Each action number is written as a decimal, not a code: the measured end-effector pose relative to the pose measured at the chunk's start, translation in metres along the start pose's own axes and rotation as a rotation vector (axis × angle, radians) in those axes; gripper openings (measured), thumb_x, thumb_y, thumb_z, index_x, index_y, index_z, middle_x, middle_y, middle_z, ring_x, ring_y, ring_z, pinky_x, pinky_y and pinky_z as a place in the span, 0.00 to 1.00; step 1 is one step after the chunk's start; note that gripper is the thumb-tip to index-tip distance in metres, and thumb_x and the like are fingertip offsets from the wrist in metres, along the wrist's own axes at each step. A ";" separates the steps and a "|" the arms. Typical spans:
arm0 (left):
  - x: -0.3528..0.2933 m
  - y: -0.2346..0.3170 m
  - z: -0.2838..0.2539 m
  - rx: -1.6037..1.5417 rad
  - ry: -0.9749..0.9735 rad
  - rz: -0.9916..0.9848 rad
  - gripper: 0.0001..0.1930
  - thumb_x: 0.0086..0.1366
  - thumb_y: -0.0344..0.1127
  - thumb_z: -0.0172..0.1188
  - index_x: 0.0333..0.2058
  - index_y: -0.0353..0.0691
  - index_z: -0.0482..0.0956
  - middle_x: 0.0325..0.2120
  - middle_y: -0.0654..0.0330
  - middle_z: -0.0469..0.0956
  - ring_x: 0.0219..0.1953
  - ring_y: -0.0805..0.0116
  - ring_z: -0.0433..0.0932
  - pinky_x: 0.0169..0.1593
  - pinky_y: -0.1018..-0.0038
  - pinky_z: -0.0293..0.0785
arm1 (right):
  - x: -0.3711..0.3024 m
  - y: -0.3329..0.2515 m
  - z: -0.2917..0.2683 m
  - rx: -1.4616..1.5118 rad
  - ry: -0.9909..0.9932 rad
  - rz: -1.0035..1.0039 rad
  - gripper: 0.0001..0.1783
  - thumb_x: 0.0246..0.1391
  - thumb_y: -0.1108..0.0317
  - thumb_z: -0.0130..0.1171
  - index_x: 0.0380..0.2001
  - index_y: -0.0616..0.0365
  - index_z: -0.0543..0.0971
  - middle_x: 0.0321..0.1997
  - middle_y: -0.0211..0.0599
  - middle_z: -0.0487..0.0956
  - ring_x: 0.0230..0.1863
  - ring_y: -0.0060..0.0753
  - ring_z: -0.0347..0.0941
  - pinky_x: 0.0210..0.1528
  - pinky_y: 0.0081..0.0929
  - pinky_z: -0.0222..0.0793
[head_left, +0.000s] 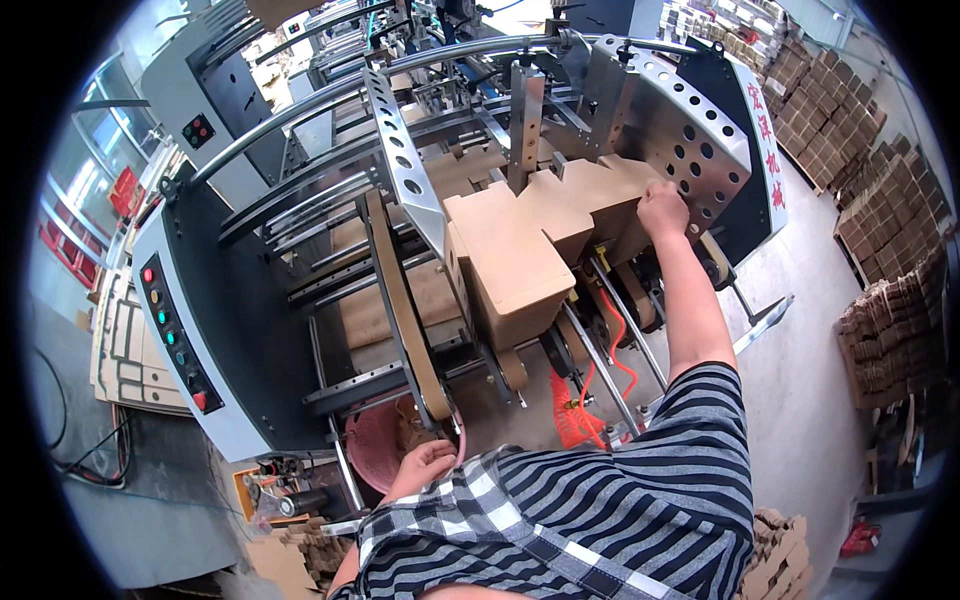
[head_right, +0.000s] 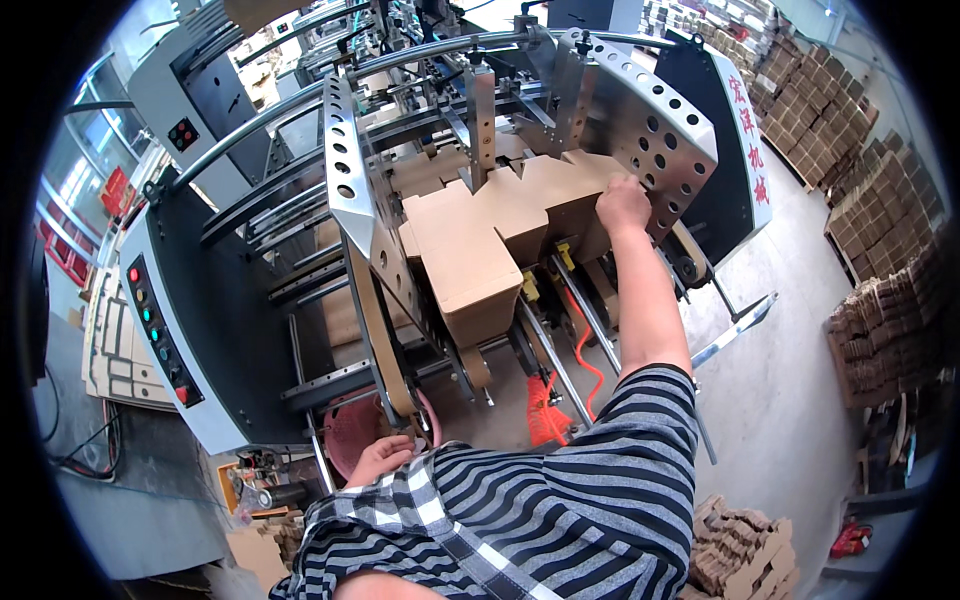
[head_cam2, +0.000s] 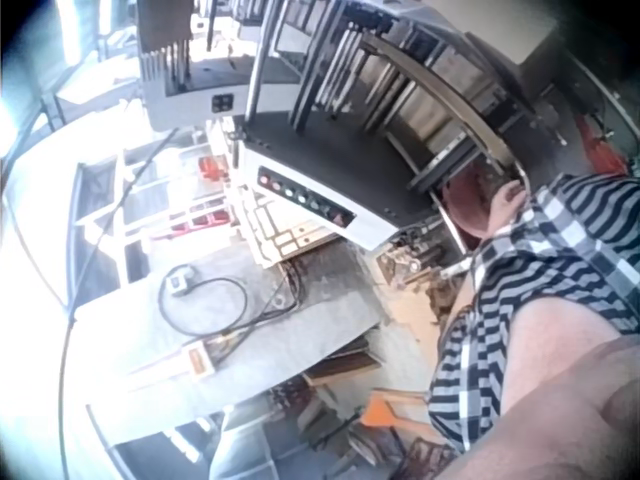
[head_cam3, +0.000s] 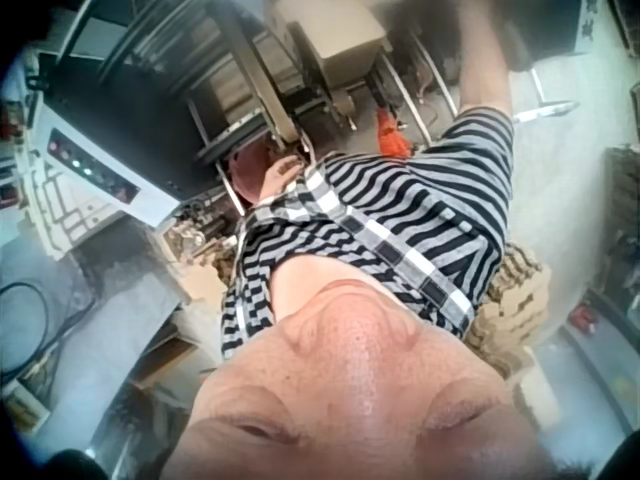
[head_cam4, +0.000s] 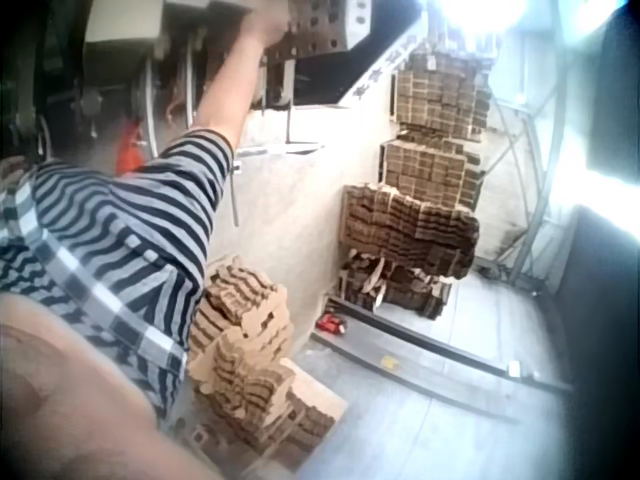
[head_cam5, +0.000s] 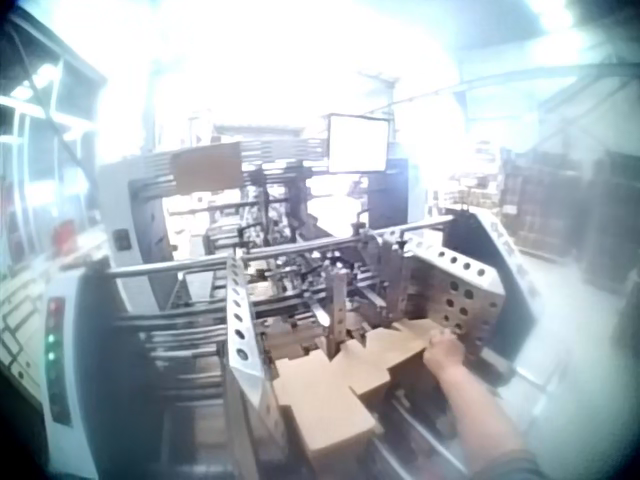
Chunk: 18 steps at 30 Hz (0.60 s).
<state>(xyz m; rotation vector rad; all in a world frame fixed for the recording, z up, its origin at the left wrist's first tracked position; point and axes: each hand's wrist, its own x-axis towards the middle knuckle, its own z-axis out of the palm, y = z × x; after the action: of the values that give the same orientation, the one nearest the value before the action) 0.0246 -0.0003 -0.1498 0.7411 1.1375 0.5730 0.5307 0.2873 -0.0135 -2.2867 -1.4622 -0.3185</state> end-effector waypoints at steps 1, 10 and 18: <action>-0.001 0.003 0.001 -0.001 -0.003 -0.003 0.26 0.61 0.30 0.61 0.55 0.27 0.64 0.49 0.50 0.72 0.49 0.67 0.74 0.50 0.76 0.72 | -0.001 0.000 -0.001 -0.025 -0.021 0.004 0.14 0.49 0.64 0.51 0.39 0.52 0.78 0.46 0.47 0.73 0.46 0.52 0.74 0.47 0.44 0.72; -0.001 -0.001 0.002 -0.009 -0.001 0.021 0.26 0.61 0.30 0.61 0.55 0.26 0.64 0.50 0.49 0.71 0.49 0.66 0.74 0.50 0.76 0.72 | -0.024 -0.021 -0.036 0.062 -0.231 -0.087 0.14 0.49 0.62 0.51 0.34 0.55 0.81 0.40 0.48 0.79 0.43 0.48 0.76 0.47 0.40 0.72; 0.006 -0.006 -0.003 0.061 -0.013 0.056 0.27 0.60 0.32 0.63 0.55 0.26 0.65 0.48 0.51 0.74 0.45 0.69 0.75 0.47 0.78 0.72 | -0.012 -0.015 0.010 -0.057 -0.334 -0.280 0.11 0.44 0.67 0.52 0.28 0.58 0.82 0.36 0.49 0.80 0.42 0.50 0.76 0.45 0.41 0.72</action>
<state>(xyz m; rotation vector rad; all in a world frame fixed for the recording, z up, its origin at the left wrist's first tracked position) 0.0238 0.0008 -0.1584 0.8301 1.1288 0.5818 0.5116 0.2877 -0.0245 -2.2586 -1.9696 -0.0555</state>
